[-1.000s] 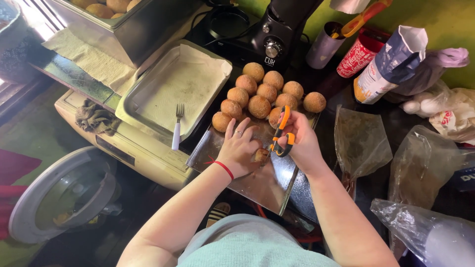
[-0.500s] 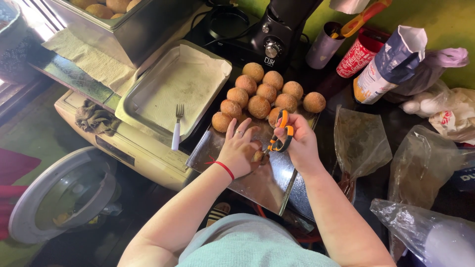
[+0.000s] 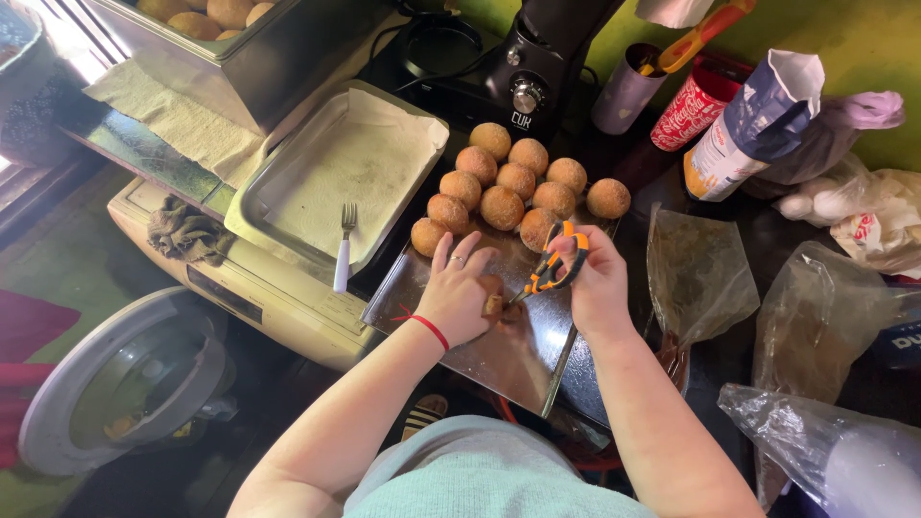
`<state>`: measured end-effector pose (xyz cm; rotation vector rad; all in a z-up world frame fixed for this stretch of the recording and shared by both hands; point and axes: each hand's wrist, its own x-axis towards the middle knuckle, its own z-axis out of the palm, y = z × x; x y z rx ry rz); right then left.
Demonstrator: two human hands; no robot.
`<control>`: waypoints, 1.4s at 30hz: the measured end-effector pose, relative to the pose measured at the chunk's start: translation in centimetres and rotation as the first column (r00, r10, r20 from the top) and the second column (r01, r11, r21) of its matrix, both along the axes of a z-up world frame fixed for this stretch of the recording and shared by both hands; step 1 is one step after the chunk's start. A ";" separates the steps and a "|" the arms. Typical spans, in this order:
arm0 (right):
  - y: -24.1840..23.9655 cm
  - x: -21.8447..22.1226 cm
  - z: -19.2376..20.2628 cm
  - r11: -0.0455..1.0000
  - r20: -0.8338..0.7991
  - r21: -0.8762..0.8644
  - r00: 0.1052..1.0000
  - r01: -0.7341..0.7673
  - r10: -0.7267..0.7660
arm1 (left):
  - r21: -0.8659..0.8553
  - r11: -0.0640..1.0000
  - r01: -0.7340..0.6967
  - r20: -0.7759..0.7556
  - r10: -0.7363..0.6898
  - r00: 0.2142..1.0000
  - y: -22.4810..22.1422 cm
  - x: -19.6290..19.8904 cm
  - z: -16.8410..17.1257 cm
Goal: Checking dough balls in a deep fryer using a fork and organizing them on a metal tray.
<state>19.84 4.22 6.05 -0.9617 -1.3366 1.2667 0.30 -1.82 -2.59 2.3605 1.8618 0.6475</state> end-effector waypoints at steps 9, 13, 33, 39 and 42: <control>-0.6 3.5 1.3 0.990 -0.243 0.054 0.964 0.128 -0.111 | -0.054 0.998 -0.020 -0.031 0.018 0.999 -1.0 -1.2 0.6; -3.1 5.6 1.9 0.990 -0.002 0.135 0.999 0.047 -0.047 | -0.040 0.999 -0.017 0.005 0.017 1.000 -1.5 -1.6 1.2; -7.1 3.9 -2.8 0.811 0.852 -0.008 0.421 -0.585 0.312 | 0.008 1.000 0.020 -0.005 -0.020 1.000 -0.9 -2.1 0.1; -3.9 1.6 -5.9 0.863 0.923 0.290 0.359 -0.414 -0.138 | -0.028 0.999 0.031 0.000 -0.031 1.000 -1.0 -2.2 0.2; -3.4 0.8 -6.5 0.884 0.942 0.213 0.327 -0.416 -0.073 | 0.019 0.999 0.034 0.037 -0.034 0.999 -1.1 -2.3 0.2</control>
